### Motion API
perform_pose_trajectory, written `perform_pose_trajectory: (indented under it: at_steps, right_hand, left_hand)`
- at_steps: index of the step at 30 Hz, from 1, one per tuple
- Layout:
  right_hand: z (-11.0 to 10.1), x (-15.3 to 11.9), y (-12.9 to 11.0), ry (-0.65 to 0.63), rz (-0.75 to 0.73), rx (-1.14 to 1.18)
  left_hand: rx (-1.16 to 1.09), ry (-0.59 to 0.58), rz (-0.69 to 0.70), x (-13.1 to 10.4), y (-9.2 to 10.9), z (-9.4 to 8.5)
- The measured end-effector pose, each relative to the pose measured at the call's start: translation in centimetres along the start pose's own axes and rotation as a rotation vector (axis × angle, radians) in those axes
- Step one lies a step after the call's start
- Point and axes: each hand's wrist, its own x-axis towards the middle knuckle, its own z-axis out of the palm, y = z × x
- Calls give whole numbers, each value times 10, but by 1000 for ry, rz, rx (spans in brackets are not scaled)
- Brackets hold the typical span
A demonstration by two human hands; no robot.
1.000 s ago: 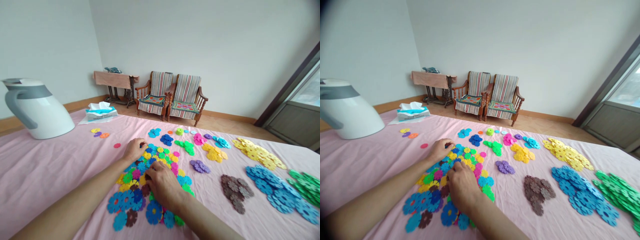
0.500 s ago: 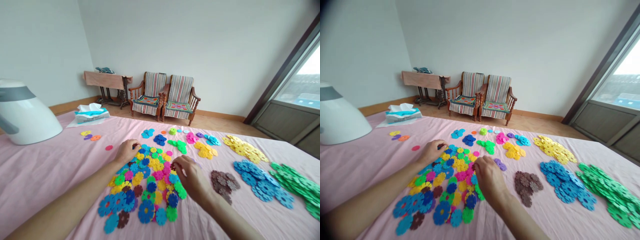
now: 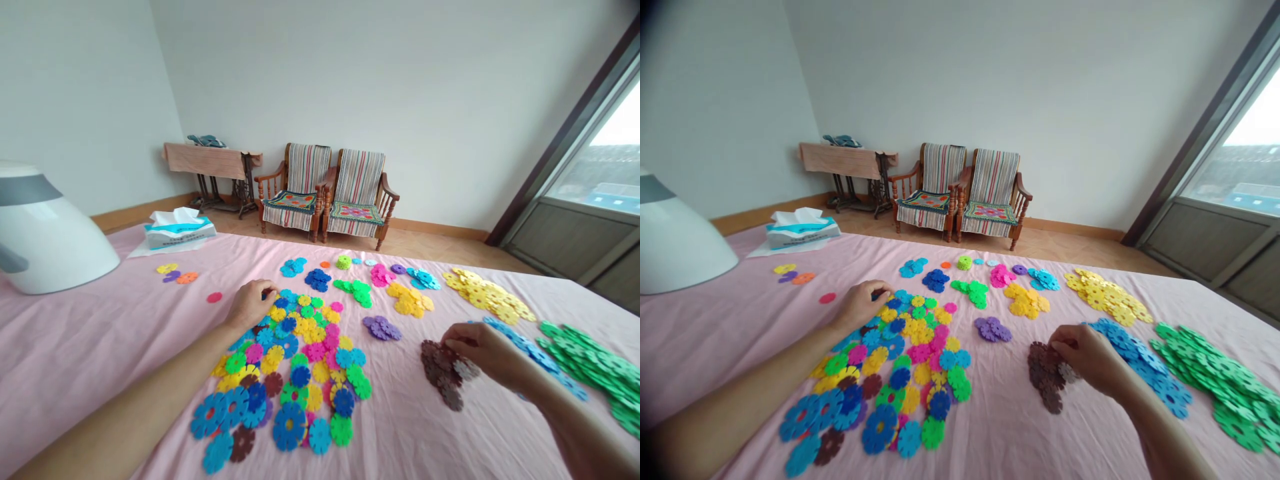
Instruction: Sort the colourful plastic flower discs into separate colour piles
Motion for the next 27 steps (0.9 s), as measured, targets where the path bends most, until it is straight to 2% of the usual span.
perform_pose_trajectory:
  at_steps: [3, 7, 10, 15, 21, 24, 27]
  right_hand:
    - [1, 2, 5, 43, 23, -5]
    - [0, 4, -5, 240, 1, -34]
    - [6, 4, -27, 308, -32, -39]
    - [41, -5, -82, 223, -206, 38]
    - [91, -30, -143, 73, -523, 104]
    - [110, -37, -154, 55, -536, 85]
    - [121, -38, -153, 96, -522, 79]
  left_hand:
    - [-10, 2, -3, 0, -1, 1]
    - [-23, 0, 2, 0, -3, 2]
    - [-17, 27, 35, -1, 0, 1]
    - [-18, 50, 165, -5, 21, -5]
    - [-103, -169, 241, -5, 49, -16]
    - [-80, -306, 248, -6, 52, -30]
    - [-72, -442, 247, -12, 46, -48]
